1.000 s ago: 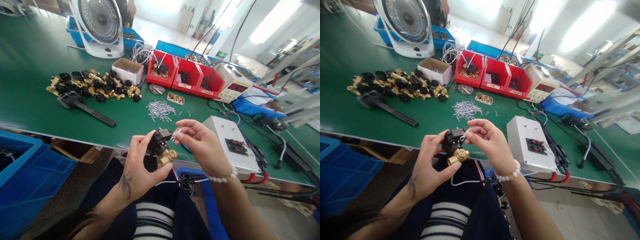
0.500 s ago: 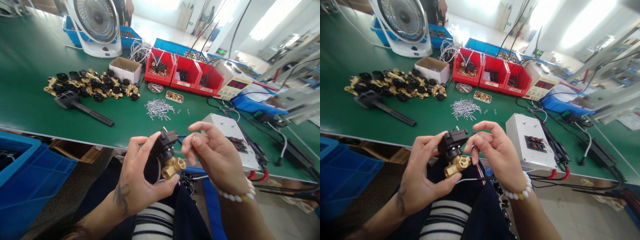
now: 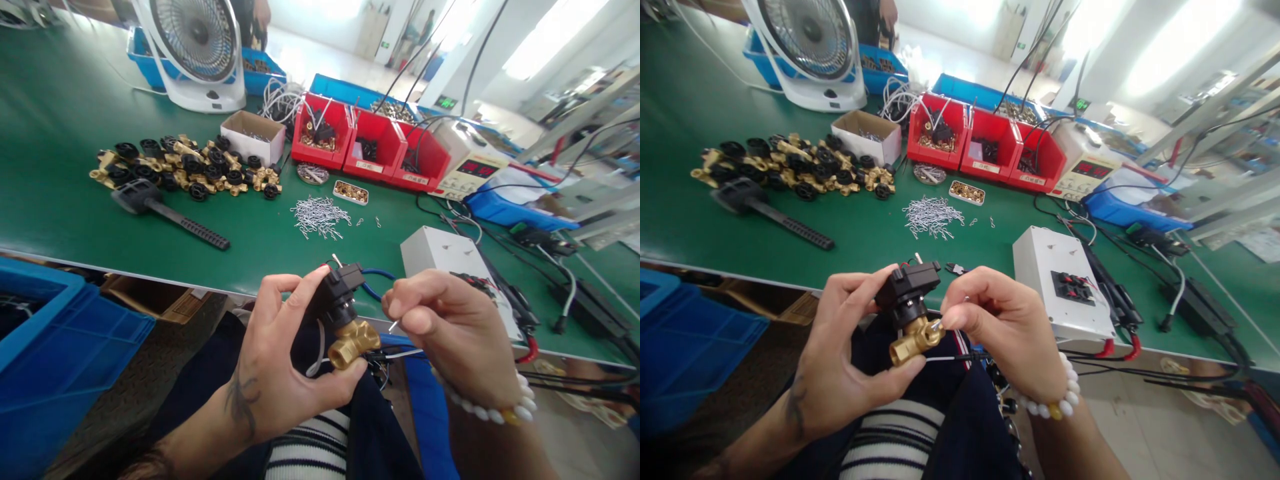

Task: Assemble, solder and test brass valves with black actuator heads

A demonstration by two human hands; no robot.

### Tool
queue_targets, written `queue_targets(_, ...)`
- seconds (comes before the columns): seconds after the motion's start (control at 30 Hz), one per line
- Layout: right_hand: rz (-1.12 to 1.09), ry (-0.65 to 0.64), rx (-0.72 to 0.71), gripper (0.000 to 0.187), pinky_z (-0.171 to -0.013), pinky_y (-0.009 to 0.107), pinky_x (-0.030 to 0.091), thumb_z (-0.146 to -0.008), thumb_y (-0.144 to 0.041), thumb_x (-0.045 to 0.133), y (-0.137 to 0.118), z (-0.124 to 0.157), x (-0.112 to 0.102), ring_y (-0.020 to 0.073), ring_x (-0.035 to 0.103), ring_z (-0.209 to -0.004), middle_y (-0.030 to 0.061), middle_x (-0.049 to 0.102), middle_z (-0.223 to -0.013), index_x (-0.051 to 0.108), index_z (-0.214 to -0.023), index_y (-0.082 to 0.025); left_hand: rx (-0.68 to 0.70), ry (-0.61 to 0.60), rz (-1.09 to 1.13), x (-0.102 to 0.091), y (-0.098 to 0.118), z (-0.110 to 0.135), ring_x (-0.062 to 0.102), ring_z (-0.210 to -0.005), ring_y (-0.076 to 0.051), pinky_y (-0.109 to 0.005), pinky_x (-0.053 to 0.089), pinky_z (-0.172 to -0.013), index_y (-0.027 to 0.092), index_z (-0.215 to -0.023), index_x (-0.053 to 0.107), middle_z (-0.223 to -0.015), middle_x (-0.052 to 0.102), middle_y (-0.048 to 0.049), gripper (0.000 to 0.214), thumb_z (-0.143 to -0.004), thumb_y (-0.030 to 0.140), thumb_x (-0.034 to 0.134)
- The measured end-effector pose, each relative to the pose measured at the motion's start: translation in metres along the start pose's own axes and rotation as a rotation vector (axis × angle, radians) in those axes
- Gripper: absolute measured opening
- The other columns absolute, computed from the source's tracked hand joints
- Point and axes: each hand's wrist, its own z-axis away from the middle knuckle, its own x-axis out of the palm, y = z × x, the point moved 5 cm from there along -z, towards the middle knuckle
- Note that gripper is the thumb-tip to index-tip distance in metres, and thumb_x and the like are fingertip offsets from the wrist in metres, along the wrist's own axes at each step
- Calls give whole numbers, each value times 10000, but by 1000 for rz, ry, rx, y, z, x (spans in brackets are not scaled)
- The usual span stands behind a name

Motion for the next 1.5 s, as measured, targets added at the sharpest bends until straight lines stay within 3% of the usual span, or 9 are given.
queue_targets(0.23, 14, -123, -24, 92, -554, 148, 501, -912, -272, 675, -12, -6, 9, 62, 578, -584, -30, 641, -679, 761, -889, -247, 35, 0, -32, -1, 2, 0, 546, -1066, -201, -326, 552, -928, 101, -1370, 471, -1150, 521, -103, 740, -716, 331, 729)
queue_targets(0.37, 56, -146, -42, 100, -667, 169, 546, -897, -226, 689, -17, -4, 9, 87, 625, -732, -11, 675, -781, 780, -900, -268, 43, -3, -50, 0, 3, -2, 547, -1045, -189, -306, 555, -919, 73, -1349, 486, -1131, 518, -106, 719, -720, 328, 720)
queue_targets(0.43, 119, -138, -12, 115, -682, 163, 554, -879, -190, 704, -18, -3, 10, 95, 644, -786, -3, 692, -847, 784, -896, -271, 48, -4, -58, 0, 4, -2, 550, -1038, -187, -305, 556, -918, 66, -1341, 490, -1120, 517, -106, 709, -725, 334, 716)
queue_targets(0.57, 173, -26, 56, 212, -614, 157, 570, -852, -136, 719, -21, 0, 12, 90, 671, -676, -27, 711, -798, 743, -998, -287, 50, -10, -52, 0, 5, -1, 555, -1053, -197, -316, 561, -917, 99, -1358, 475, -1133, 512, -103, 705, -741, 352, 705)
queue_targets(0.73, 276, 85, 16, 61, -556, 195, 568, -825, -198, 756, -25, 2, 14, 121, 667, -625, -8, 716, -766, 717, -815, -244, 49, -19, -42, 0, 6, -1, 565, -1051, -207, -327, 568, -911, 113, -1358, 472, -1136, 511, -105, 706, -738, 352, 708)
queue_targets(0.87, 360, 106, -28, 61, -660, 219, 571, -863, -195, 712, -26, 2, 16, 140, 680, -749, -1, 714, -835, 710, -835, -249, 58, -15, -50, -1, 7, -2, 572, -1040, -208, -328, 573, -900, 115, -1349, 474, -1128, 517, -105, 710, -722, 340, 720)
queue_targets(1.33, 421, 1, -67, 84, -729, 274, 535, -871, -190, 694, -23, 0, 26, 157, 643, -763, 1, 680, -805, 688, -815, -252, 79, -16, -53, -2, 7, -2, 583, -1030, -226, -354, 573, -879, 145, -1355, 457, -1121, 528, -103, 730, -712, 347, 737)
queue_targets(1.5, 394, -28, -103, 103, -735, 271, 540, -870, -167, 680, -12, -4, 29, 148, 646, -771, 3, 675, -814, 683, -797, -239, 62, -46, 5, 7, -7, -2, 581, -993, -222, -372, 580, -859, 157, -1348, 485, -1087, 535, -91, 716, -710, 347, 750)
